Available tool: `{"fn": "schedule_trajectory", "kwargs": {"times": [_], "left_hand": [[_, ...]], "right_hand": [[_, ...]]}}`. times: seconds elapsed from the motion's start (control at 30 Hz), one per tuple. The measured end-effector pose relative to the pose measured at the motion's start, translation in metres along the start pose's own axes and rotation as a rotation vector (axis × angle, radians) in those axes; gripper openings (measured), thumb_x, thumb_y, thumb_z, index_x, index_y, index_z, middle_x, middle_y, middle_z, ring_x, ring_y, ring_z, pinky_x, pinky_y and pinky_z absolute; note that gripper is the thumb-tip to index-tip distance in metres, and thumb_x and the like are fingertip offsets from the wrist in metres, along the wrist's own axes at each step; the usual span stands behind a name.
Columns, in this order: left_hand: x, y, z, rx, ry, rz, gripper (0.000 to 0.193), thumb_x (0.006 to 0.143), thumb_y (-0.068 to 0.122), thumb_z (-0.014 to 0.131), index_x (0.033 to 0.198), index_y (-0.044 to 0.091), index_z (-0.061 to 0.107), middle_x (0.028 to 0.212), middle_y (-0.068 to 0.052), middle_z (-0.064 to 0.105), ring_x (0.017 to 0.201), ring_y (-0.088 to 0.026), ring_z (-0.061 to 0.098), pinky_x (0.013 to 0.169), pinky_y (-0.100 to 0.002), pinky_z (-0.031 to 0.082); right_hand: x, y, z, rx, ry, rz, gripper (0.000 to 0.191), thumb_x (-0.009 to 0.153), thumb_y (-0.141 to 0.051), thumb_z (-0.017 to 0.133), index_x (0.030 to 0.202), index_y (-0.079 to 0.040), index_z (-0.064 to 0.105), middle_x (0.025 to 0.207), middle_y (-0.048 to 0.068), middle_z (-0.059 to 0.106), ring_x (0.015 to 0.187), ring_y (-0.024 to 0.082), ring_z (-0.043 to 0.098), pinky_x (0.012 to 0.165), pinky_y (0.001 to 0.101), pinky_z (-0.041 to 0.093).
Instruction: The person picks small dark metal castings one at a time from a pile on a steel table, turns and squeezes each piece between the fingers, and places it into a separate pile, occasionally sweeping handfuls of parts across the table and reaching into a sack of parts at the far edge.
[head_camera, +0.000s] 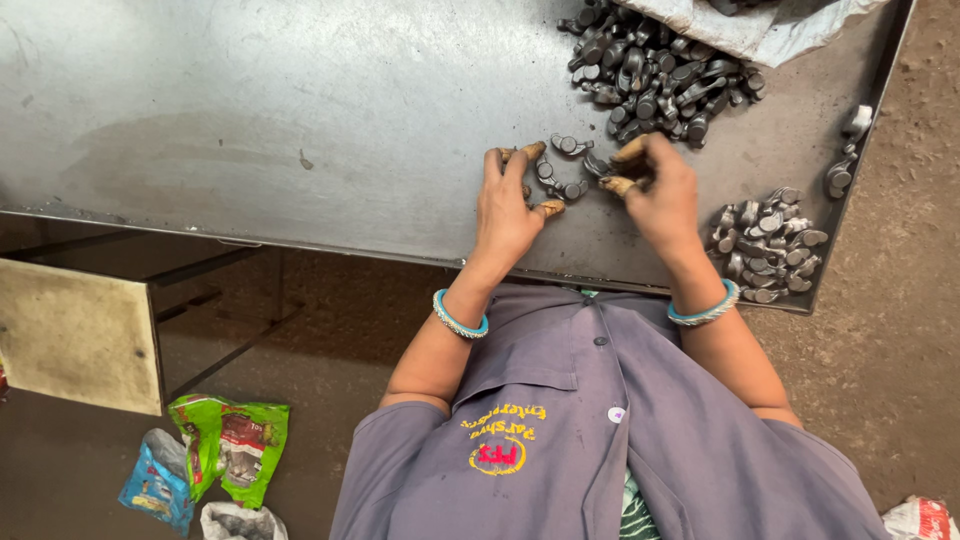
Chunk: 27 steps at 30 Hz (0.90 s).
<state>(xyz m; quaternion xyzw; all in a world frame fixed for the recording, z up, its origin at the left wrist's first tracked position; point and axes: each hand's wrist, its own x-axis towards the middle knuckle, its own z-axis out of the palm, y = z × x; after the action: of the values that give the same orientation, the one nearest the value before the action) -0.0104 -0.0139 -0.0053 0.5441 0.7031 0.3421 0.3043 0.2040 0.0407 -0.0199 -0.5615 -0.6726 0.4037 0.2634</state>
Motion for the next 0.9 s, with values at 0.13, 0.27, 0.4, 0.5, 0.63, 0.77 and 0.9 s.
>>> {"fn": "schedule_trajectory", "kwargs": {"times": [0.13, 0.27, 0.4, 0.5, 0.63, 0.77, 0.9], "left_hand": [[0.0, -0.003, 0.002, -0.039, 0.001, -0.013, 0.073, 0.064, 0.002, 0.088, 0.131, 0.008, 0.06, 0.123, -0.017, 0.05, 0.099, -0.036, 0.063, 0.08, -0.044, 0.054], [0.002, 0.0, 0.002, -0.023, 0.018, 0.02, 0.069, 0.066, 0.004, 0.089, 0.129, 0.008, 0.062, 0.117, -0.015, 0.053, 0.099, -0.037, 0.062, 0.08, -0.046, 0.053], [0.002, 0.002, 0.0, -0.071, -0.018, -0.03, 0.066, 0.066, 0.006, 0.089, 0.127, 0.008, 0.063, 0.115, -0.013, 0.054, 0.092, -0.033, 0.063, 0.079, -0.045, 0.053], [0.001, 0.001, -0.002, -0.03, 0.002, -0.01, 0.066, 0.067, 0.001, 0.086, 0.128, 0.007, 0.063, 0.115, -0.014, 0.054, 0.092, -0.033, 0.062, 0.08, -0.045, 0.053], [-0.001, -0.002, -0.003, -0.047, 0.031, 0.028, 0.066, 0.066, 0.001, 0.086, 0.128, 0.007, 0.062, 0.115, -0.014, 0.055, 0.092, -0.033, 0.064, 0.078, -0.044, 0.054], [0.0, 0.0, -0.003, -0.062, -0.006, -0.029, 0.067, 0.067, -0.001, 0.083, 0.13, 0.008, 0.061, 0.117, -0.014, 0.055, 0.086, -0.03, 0.066, 0.076, -0.043, 0.056], [0.001, 0.004, -0.007, -0.084, -0.012, -0.034, 0.069, 0.066, 0.002, 0.087, 0.129, 0.008, 0.06, 0.117, -0.013, 0.055, 0.085, -0.03, 0.065, 0.076, -0.043, 0.056]], "right_hand": [[0.001, 0.019, -0.011, 0.685, -0.106, 0.107, 0.035, 0.086, 0.011, 0.074, 0.115, -0.002, 0.058, 0.106, 0.004, 0.067, 0.098, 0.012, 0.066, 0.085, 0.026, 0.057], [-0.001, 0.026, -0.023, 0.933, -0.198, 0.282, 0.032, 0.088, 0.008, 0.073, 0.114, -0.003, 0.059, 0.099, 0.007, 0.069, 0.088, 0.014, 0.069, 0.08, 0.0272, 0.058], [0.015, 0.015, -0.039, 0.813, -0.308, 0.344, 0.032, 0.091, 0.004, 0.074, 0.119, -0.001, 0.06, 0.096, 0.01, 0.069, 0.079, 0.016, 0.066, 0.064, 0.0289, 0.051], [0.037, -0.004, -0.041, 1.271, -0.037, 0.114, 0.035, 0.094, 0.009, 0.079, 0.119, 0.0, 0.057, 0.111, 0.011, 0.069, 0.096, 0.021, 0.072, 0.088, 0.0337, 0.061], [0.046, -0.036, -0.018, 0.558, -0.095, -0.113, 0.039, 0.084, 0.006, 0.081, 0.116, -0.005, 0.061, 0.115, 0.012, 0.072, 0.106, 0.021, 0.072, 0.091, 0.0351, 0.061], [0.028, -0.051, 0.014, -0.43, 0.053, -0.459, 0.043, 0.071, 0.006, 0.083, 0.11, -0.005, 0.067, 0.102, 0.011, 0.073, 0.093, 0.032, 0.065, 0.078, 0.0414, 0.054], [0.026, -0.036, 0.02, -0.198, 0.022, -0.224, 0.031, 0.081, 0.006, 0.081, 0.105, -0.003, 0.064, 0.099, 0.009, 0.071, 0.087, 0.022, 0.069, 0.073, 0.0332, 0.053]]}}
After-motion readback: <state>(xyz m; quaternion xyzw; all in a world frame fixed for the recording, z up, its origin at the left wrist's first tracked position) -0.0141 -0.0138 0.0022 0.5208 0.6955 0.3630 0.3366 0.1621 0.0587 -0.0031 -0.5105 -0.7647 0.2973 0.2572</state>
